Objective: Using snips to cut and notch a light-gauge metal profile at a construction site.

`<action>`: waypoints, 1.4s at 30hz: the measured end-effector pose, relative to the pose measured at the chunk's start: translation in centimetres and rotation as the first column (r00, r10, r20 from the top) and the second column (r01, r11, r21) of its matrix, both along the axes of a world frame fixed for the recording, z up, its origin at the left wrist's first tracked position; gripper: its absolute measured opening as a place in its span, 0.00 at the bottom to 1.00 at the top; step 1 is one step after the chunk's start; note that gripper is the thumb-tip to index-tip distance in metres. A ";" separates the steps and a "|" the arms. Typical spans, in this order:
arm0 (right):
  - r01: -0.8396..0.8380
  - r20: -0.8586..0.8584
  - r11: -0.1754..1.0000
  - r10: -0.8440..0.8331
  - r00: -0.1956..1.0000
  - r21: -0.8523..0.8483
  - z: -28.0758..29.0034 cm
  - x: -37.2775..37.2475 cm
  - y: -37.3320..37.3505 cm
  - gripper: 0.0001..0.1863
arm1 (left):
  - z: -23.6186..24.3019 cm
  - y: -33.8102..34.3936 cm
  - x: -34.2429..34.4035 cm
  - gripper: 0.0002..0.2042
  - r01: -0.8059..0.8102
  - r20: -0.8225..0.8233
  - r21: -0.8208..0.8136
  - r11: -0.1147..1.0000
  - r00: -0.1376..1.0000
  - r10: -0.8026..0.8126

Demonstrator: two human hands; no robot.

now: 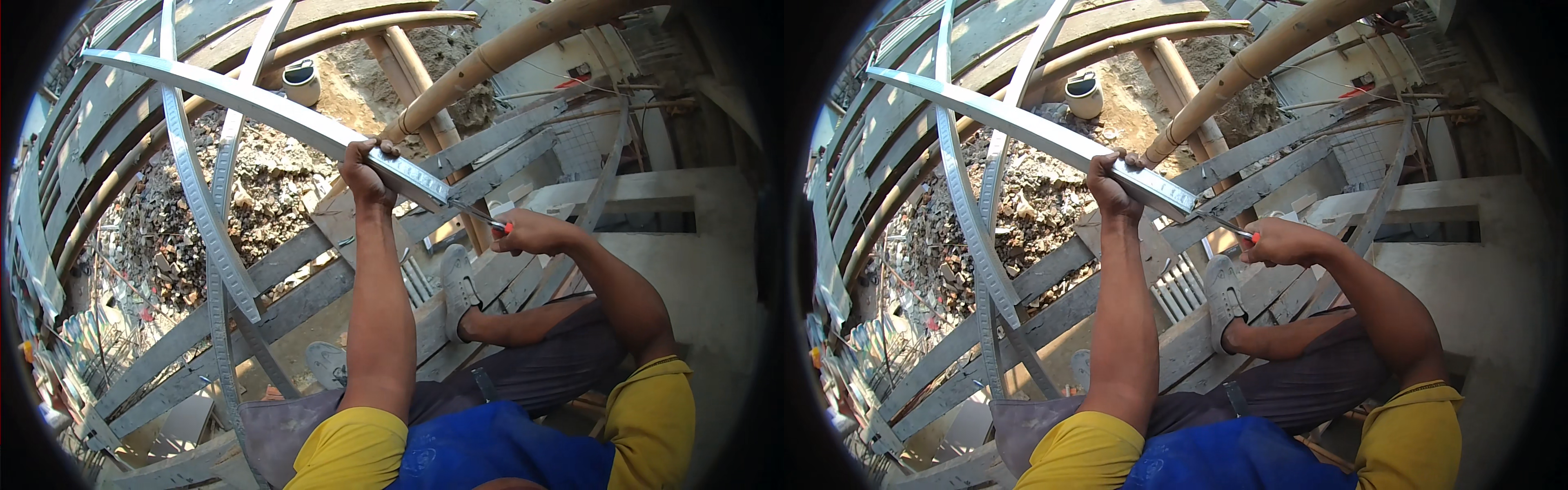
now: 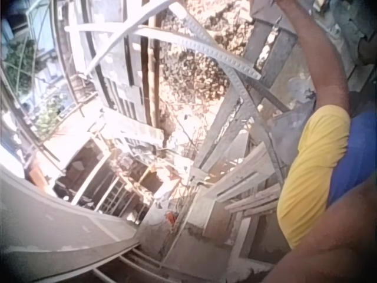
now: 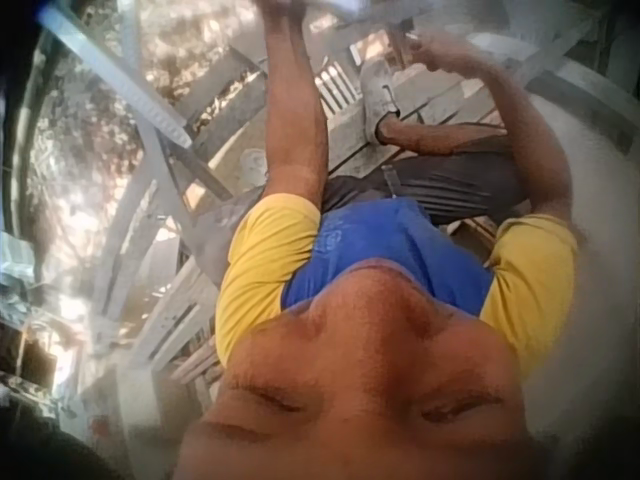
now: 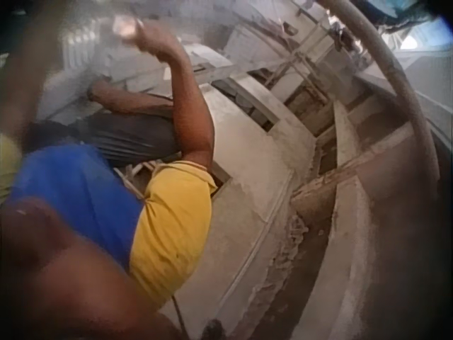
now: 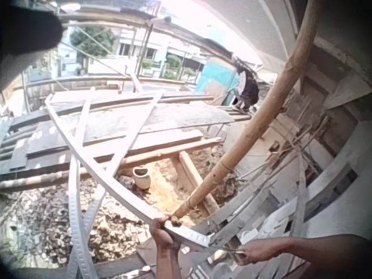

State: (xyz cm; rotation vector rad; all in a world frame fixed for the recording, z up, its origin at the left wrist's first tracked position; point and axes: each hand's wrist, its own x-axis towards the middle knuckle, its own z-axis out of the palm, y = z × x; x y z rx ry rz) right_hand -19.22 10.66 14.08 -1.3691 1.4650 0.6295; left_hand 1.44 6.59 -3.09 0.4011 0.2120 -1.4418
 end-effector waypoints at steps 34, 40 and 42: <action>-0.230 -0.104 0.965 0.243 0.964 0.127 -3.5 7.4 0.7 0.16 | -3.0 4.0 4.0 0.26 -0.103 -0.293 -0.308 0.946 0.956 0.008; -0.185 0.095 0.982 0.181 0.979 0.034 -4.9 7.3 1.0 0.20 | -2.7 4.0 4.1 0.26 -0.089 -0.268 -0.265 0.960 0.963 0.015; -0.314 0.045 0.949 0.316 0.948 -0.037 -4.6 7.5 1.0 0.19 | -2.7 4.2 4.3 0.26 -0.069 -0.258 -0.220 0.973 0.966 0.011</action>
